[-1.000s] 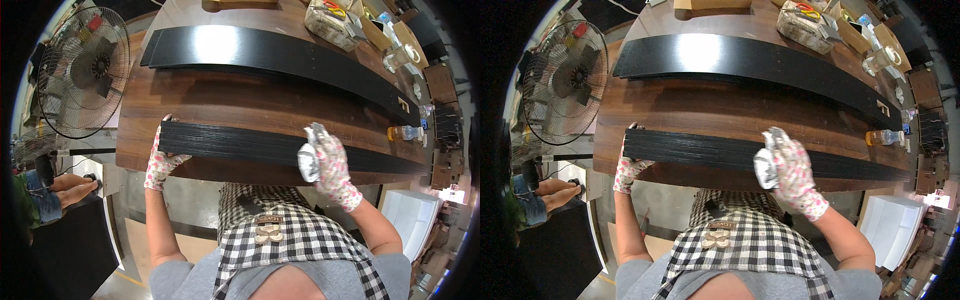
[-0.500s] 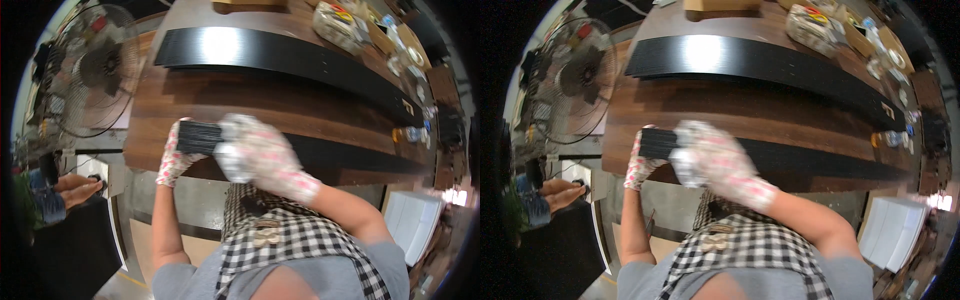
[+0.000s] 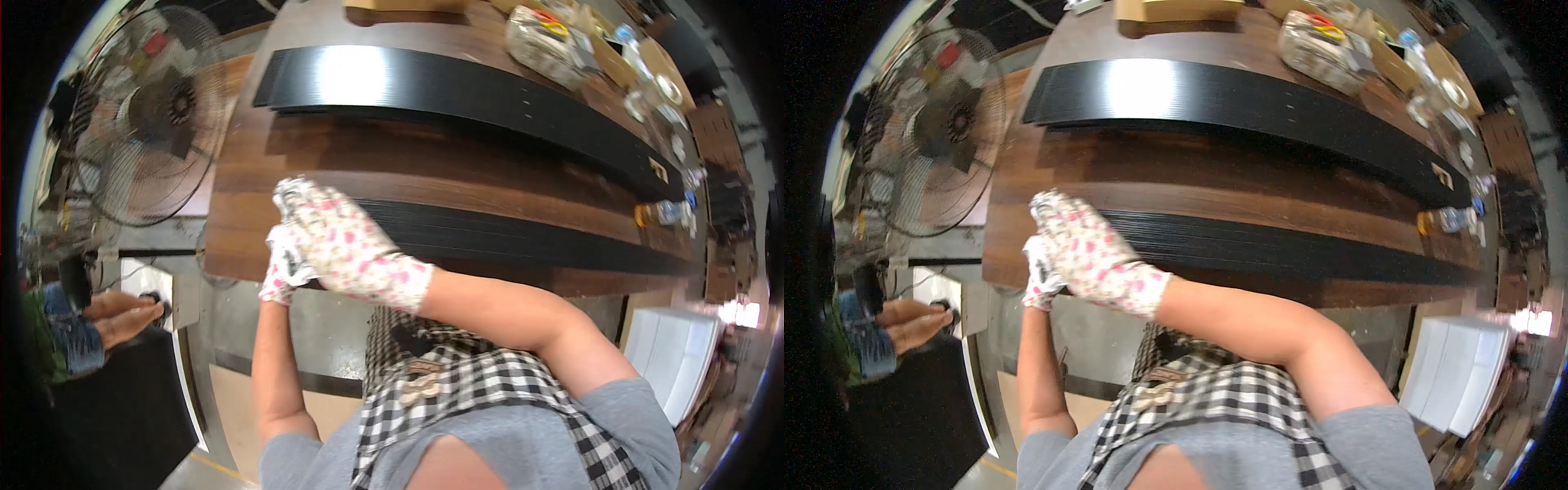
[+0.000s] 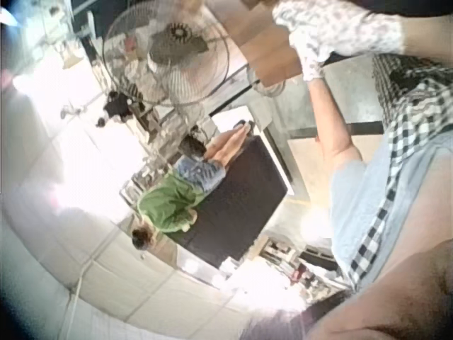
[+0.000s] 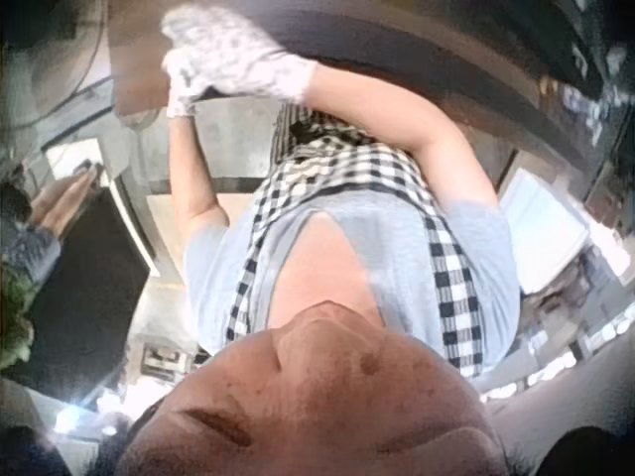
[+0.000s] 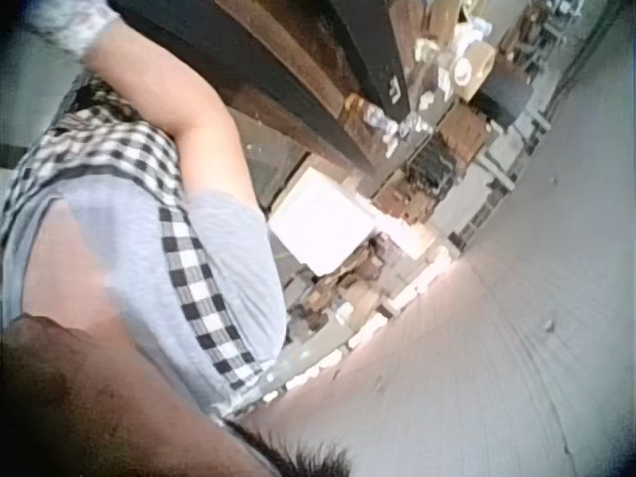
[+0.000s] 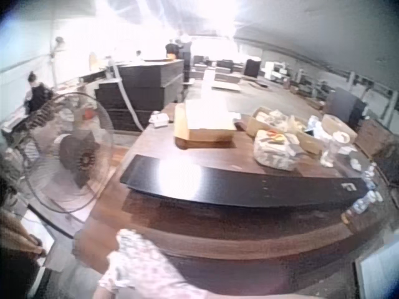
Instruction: The person sands the edges of black wooden panels using a sanding block, applies liquid from a bottle onto a cloth, and wipes down the panels.
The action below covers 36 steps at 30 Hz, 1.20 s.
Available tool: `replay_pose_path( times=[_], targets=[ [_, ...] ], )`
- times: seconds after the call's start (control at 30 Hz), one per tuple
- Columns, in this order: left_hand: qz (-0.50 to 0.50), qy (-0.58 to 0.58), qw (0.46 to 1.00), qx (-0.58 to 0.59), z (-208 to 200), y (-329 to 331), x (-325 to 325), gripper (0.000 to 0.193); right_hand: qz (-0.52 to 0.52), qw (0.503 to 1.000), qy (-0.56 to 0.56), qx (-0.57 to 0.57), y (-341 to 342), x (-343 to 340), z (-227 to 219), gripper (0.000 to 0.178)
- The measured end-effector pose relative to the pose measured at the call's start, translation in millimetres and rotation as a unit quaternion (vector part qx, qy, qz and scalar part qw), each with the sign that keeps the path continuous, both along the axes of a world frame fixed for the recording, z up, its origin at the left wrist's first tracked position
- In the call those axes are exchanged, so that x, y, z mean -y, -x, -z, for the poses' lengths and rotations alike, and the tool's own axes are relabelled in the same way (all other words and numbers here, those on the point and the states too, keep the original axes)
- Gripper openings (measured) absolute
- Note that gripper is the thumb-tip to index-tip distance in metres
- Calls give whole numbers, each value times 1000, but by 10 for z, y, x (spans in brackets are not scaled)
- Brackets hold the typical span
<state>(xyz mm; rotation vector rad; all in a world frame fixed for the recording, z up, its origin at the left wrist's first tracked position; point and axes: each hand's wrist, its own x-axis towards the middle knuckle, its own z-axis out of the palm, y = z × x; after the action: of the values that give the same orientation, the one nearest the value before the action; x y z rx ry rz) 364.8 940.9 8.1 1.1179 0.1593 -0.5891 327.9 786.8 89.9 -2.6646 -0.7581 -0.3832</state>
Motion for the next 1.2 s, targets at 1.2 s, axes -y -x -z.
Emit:
replay_pose_path(
  times=[1.2],
  targets=[
    [94,-232,907,338,-159,-24,89,77,106,991,76,-12,1350,1924,-324,45]
  ],
)
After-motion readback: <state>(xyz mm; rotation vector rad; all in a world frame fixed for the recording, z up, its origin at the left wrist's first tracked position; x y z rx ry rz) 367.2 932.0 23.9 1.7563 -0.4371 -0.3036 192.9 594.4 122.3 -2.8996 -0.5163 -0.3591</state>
